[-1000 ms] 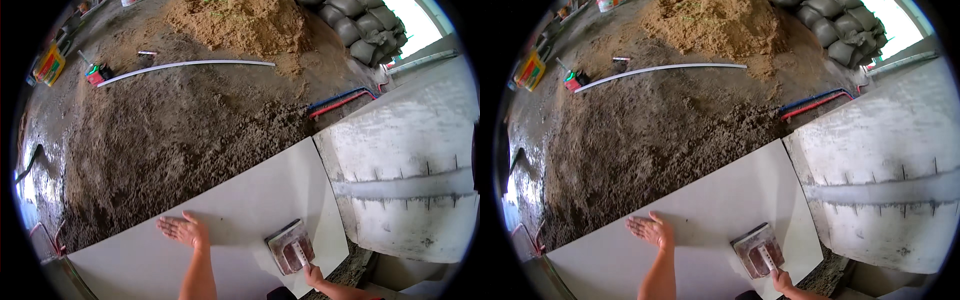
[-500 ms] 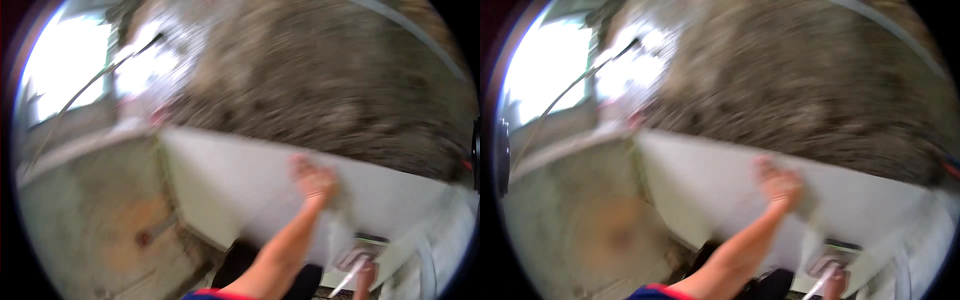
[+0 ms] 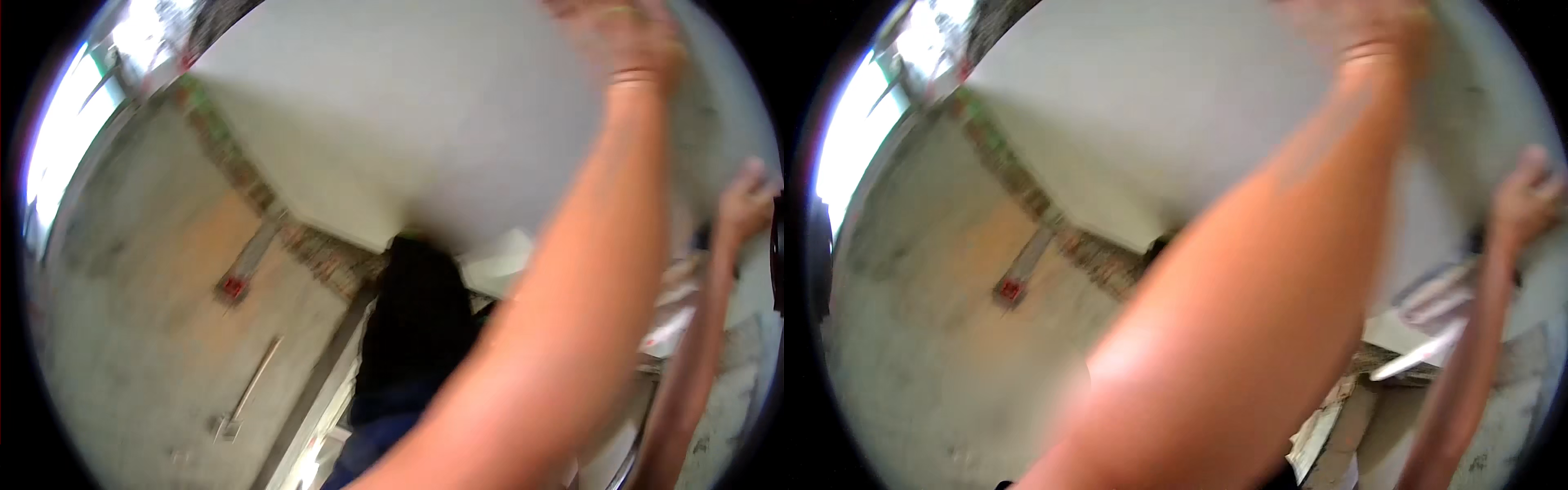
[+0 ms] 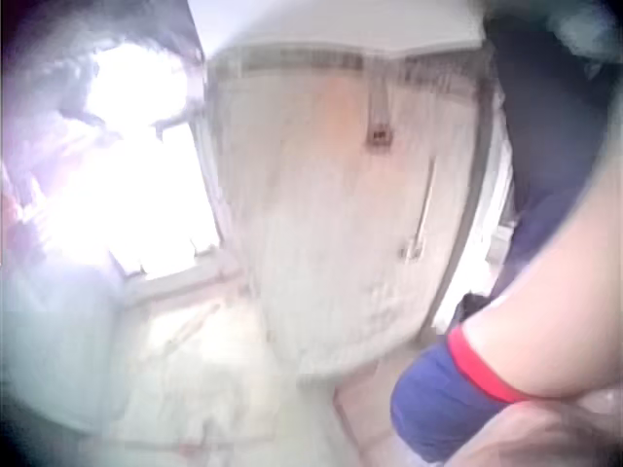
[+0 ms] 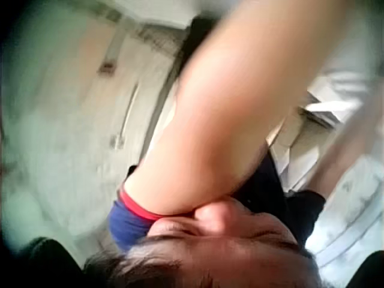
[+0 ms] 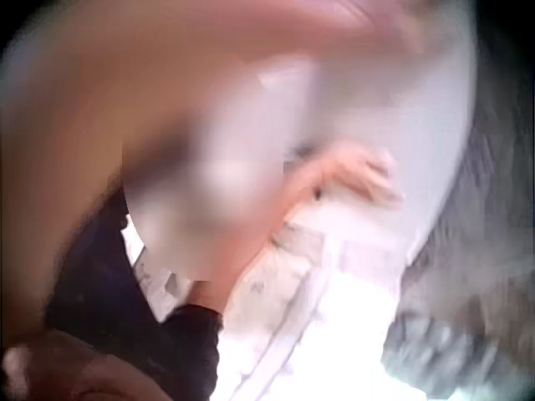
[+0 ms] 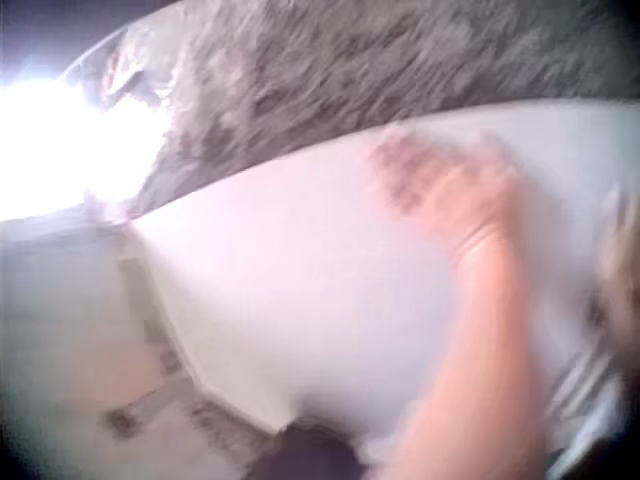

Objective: The person spreads mortar on the floor using a notched trowel, then works with another person to position a large tile. They use the trowel to tap the tile into place and a measuring tape to check the alignment against a laser level line.

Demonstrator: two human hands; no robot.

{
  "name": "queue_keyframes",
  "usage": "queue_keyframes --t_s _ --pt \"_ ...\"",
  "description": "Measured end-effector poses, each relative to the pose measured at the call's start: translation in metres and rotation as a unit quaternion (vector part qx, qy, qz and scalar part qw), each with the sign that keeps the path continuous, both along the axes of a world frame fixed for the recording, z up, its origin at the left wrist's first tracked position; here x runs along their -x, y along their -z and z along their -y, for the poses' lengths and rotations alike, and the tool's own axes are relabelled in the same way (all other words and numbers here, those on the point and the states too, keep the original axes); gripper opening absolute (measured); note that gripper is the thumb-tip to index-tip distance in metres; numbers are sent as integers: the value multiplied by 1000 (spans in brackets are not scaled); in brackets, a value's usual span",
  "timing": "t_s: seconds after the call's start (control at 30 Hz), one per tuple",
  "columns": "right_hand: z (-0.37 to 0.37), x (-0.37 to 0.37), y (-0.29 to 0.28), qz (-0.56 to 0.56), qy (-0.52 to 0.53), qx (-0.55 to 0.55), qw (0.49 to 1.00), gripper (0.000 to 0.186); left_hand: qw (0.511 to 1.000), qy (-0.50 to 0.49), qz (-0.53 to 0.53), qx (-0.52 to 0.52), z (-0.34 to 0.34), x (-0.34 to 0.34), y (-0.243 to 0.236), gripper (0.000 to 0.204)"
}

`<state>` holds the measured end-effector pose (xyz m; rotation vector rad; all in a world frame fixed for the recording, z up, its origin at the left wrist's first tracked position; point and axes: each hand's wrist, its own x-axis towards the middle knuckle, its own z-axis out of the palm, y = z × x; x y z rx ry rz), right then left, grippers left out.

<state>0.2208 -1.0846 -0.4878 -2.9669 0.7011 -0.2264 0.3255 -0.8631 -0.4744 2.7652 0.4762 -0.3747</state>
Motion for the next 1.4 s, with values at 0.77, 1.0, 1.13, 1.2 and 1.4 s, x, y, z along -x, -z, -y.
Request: queue_keyframes --t_s 0.77,1.0,1.13,1.2,1.4 --pt "125 -203 -85 143 12 -219 965 31 963 -141 -42 -225 35 -89 -20 72" --pt "207 -457 -31 15 1 -93 996 43 972 -113 16 -205 32 -99 -28 74" --pt "207 -517 -9 -134 -78 -27 988 51 990 -123 6 -72 22 -95 -27 84" --pt "211 -537 10 -64 -150 -65 984 63 983 -154 -87 -58 21 -93 -32 88" --pt "258 -580 60 -136 -76 166 974 60 986 -163 -22 -8 14 -104 -37 88"
